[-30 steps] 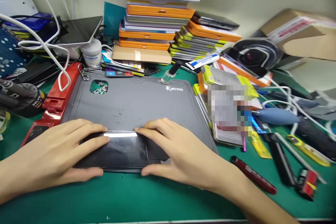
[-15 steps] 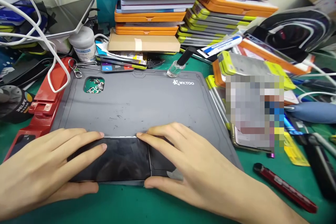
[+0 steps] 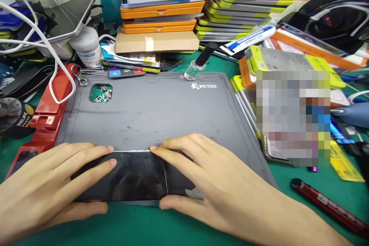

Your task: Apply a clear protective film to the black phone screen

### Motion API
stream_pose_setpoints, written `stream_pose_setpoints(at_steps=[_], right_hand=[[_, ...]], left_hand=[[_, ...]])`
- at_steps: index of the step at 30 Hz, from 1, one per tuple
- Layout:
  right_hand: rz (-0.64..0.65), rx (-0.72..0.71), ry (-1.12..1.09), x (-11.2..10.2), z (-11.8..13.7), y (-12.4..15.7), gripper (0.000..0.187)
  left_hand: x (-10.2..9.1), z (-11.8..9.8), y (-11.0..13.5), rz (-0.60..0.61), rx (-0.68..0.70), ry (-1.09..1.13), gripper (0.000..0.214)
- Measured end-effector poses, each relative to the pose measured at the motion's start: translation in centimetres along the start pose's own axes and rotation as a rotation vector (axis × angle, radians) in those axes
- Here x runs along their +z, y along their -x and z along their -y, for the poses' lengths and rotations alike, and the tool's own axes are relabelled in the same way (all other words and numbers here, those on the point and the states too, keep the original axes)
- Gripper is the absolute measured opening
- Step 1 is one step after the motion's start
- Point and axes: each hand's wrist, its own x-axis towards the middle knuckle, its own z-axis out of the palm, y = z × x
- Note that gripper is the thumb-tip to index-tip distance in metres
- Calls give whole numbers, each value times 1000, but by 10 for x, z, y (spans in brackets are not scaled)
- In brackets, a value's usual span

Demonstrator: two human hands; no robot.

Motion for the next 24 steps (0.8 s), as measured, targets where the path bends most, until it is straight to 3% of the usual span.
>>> stream_pose_setpoints(at_steps=[17, 24], right_hand=[[19, 8, -31, 2, 0, 1, 58], [13, 12, -30, 4, 0, 2, 61]], left_hand=[[-1, 2, 3, -48, 15, 5, 58], [-3, 1, 6, 7, 6, 5, 54]])
